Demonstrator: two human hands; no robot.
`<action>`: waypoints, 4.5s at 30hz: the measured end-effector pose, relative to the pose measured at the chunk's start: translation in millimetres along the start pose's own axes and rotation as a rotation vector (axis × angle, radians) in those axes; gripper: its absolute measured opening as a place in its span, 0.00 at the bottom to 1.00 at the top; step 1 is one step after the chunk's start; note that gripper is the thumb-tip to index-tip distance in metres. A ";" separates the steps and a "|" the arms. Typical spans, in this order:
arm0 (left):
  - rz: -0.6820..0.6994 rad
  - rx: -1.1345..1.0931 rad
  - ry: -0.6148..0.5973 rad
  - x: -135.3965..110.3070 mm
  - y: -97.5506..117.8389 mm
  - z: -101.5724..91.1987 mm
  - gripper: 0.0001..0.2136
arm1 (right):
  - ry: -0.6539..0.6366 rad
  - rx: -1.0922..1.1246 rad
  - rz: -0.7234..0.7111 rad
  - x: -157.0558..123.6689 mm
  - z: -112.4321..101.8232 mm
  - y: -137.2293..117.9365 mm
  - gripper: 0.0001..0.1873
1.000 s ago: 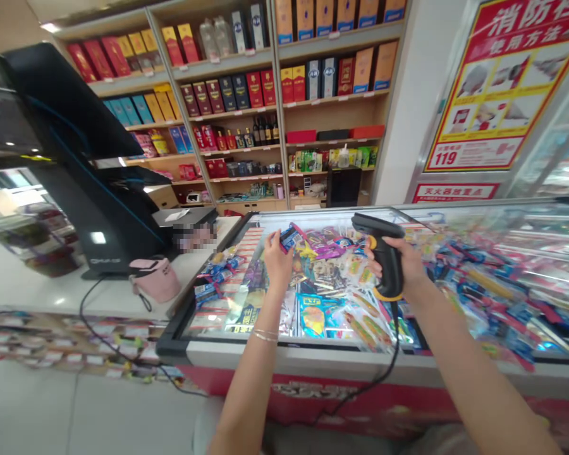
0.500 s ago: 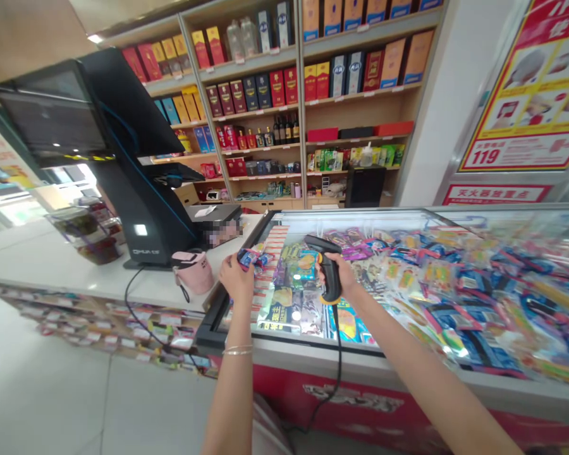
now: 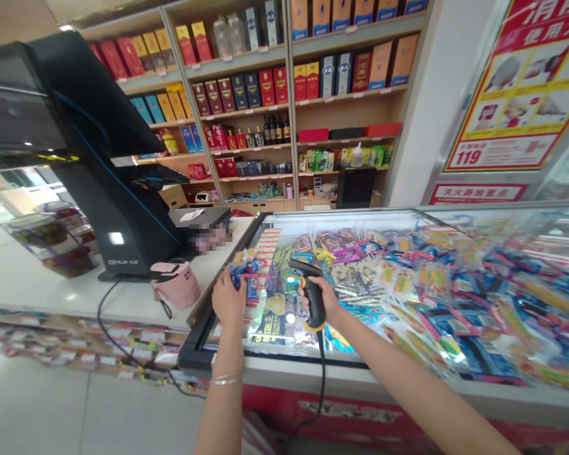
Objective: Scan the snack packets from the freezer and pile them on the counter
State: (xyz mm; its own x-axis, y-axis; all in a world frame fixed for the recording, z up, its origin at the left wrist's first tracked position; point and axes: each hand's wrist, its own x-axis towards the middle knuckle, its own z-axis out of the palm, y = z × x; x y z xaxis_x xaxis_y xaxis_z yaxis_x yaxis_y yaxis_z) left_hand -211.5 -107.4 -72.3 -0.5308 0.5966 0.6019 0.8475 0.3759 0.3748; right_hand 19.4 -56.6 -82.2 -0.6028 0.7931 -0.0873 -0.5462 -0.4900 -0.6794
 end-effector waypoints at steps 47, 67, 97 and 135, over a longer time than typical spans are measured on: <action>0.508 -0.137 -0.587 -113.3 341.3 56.8 0.20 | 0.210 -0.117 -0.620 -185.8 -175.2 -232.2 0.11; 0.363 -0.714 -0.323 -109.1 338.9 43.9 0.07 | 0.185 -0.251 -0.371 -196.7 -158.2 -216.2 0.12; 0.412 -0.828 -0.177 -119.1 338.0 46.5 0.07 | 0.143 -0.228 -0.386 -192.9 -160.3 -214.7 0.12; 0.046 0.109 -0.085 19.1 18.9 -10.3 0.20 | -0.141 0.046 0.110 35.0 8.3 20.1 0.16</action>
State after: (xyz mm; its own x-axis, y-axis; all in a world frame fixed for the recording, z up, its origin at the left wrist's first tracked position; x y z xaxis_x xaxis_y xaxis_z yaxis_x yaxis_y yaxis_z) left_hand -205.6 -96.2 -46.4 -0.4940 0.6712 0.5527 0.8679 0.4187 0.2672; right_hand -17.5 -41.7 -92.8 -0.7343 0.6767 -0.0542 -0.4964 -0.5897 -0.6371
